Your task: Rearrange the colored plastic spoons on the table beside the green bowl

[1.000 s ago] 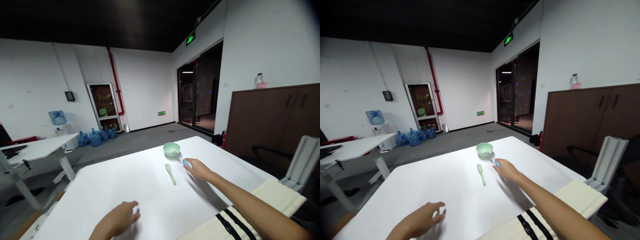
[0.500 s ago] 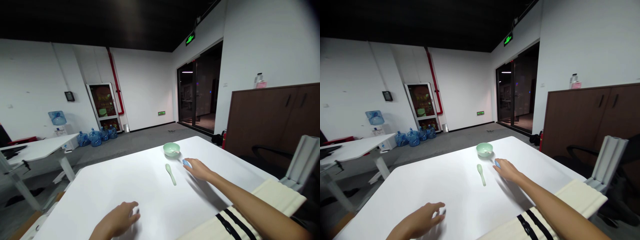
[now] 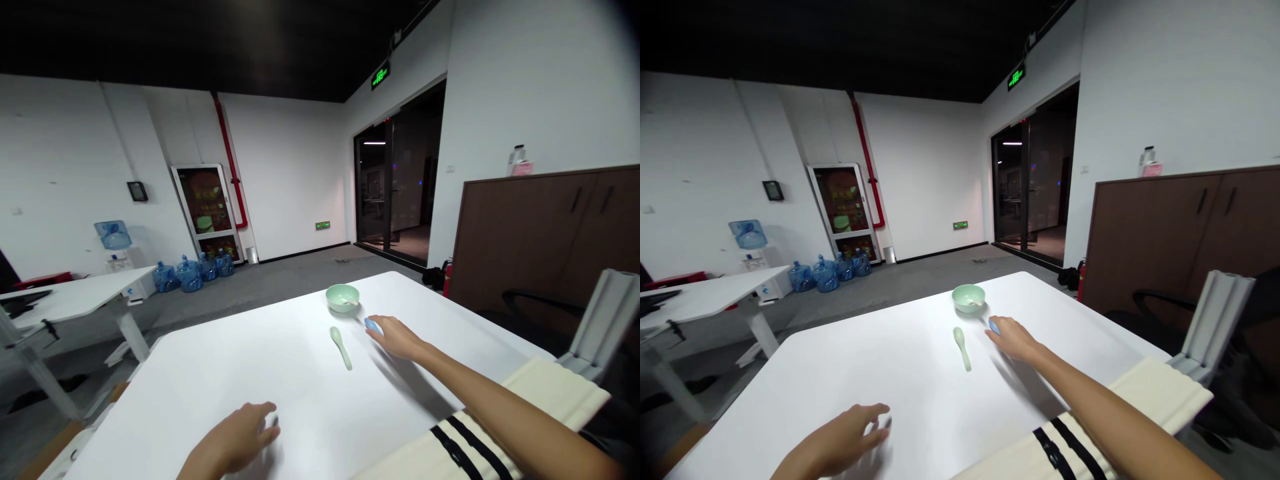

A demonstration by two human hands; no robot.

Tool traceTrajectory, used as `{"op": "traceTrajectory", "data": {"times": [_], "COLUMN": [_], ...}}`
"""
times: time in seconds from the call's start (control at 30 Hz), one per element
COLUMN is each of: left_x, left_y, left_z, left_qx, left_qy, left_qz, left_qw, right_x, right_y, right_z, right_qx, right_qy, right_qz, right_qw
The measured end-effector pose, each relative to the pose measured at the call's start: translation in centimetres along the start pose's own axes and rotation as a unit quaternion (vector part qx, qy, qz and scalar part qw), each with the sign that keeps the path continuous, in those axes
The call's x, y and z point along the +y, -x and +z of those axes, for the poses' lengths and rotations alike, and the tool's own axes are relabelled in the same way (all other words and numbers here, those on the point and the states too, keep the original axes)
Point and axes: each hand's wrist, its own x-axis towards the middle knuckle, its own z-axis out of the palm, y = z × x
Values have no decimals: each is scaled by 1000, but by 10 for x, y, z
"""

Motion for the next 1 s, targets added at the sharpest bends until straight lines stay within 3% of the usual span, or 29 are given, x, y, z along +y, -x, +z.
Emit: {"op": "traceTrajectory", "data": {"times": [1.0], "left_x": [3], "left_y": [1], "left_z": [-3], "left_qx": [-1], "left_qy": [-5], "left_qz": [4], "left_qw": [1000], "right_x": [8], "right_y": [-3], "right_z": [6], "right_qx": [8], "right_qy": [8], "right_qz": [-10], "right_qw": [1000]}}
